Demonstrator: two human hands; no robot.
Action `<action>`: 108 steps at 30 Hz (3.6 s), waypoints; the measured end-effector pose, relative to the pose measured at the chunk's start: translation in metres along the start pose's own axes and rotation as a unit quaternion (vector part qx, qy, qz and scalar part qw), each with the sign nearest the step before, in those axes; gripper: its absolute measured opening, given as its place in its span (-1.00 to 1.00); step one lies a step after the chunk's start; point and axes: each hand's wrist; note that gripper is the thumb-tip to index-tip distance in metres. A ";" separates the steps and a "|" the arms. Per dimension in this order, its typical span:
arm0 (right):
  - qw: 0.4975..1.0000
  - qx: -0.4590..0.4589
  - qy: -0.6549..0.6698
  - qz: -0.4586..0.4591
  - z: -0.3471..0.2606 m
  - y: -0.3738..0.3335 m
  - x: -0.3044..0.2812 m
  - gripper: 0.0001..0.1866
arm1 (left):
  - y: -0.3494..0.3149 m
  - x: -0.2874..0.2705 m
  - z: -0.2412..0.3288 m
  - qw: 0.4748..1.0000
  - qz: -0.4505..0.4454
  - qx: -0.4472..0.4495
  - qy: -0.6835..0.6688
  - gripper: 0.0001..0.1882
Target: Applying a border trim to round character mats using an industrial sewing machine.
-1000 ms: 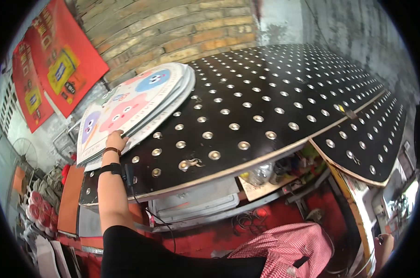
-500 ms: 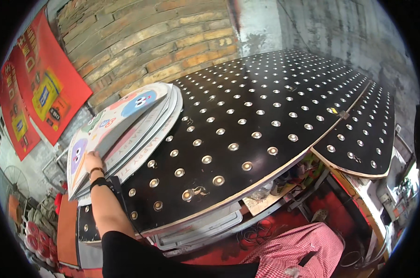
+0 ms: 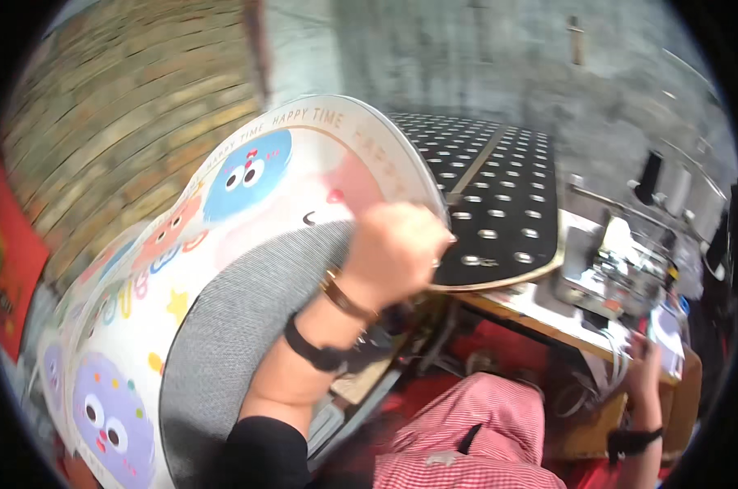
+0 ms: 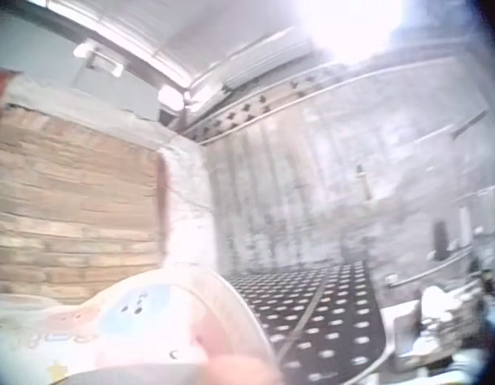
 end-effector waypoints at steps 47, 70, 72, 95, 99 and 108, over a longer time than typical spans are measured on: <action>0.753 0.226 0.572 -0.232 -0.152 0.033 0.339 -0.47 | -0.298 -0.331 0.029 0.539 0.024 -0.783 0.309 -0.50; 0.900 -0.041 0.367 -0.230 -0.122 -0.022 0.314 -0.37 | -0.279 -0.272 0.065 0.566 0.154 -0.779 0.222 -0.59; 0.894 -0.023 0.379 -0.237 -0.123 -0.027 0.311 -0.37 | -0.274 -0.258 0.068 0.583 0.164 -0.760 0.235 -0.58; 0.877 0.048 0.392 -0.275 -0.122 -0.055 0.294 -0.33 | -0.288 -0.183 0.135 0.772 0.009 -0.588 0.241 -0.74; 0.876 0.056 0.394 -0.274 -0.121 -0.062 0.293 -0.31 | -0.301 -0.171 0.145 0.823 0.002 -0.519 0.231 -0.72; 0.878 0.014 0.379 -0.291 -0.123 -0.077 0.293 -0.32 | -0.293 -0.156 0.155 0.687 0.006 -0.711 -0.152 -0.60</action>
Point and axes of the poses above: each hand's wrist, its own y-axis towards the middle knuckle, its own x-axis out of the palm, z = x × y, and after that the axes turned 10 degrees about y, right-handed
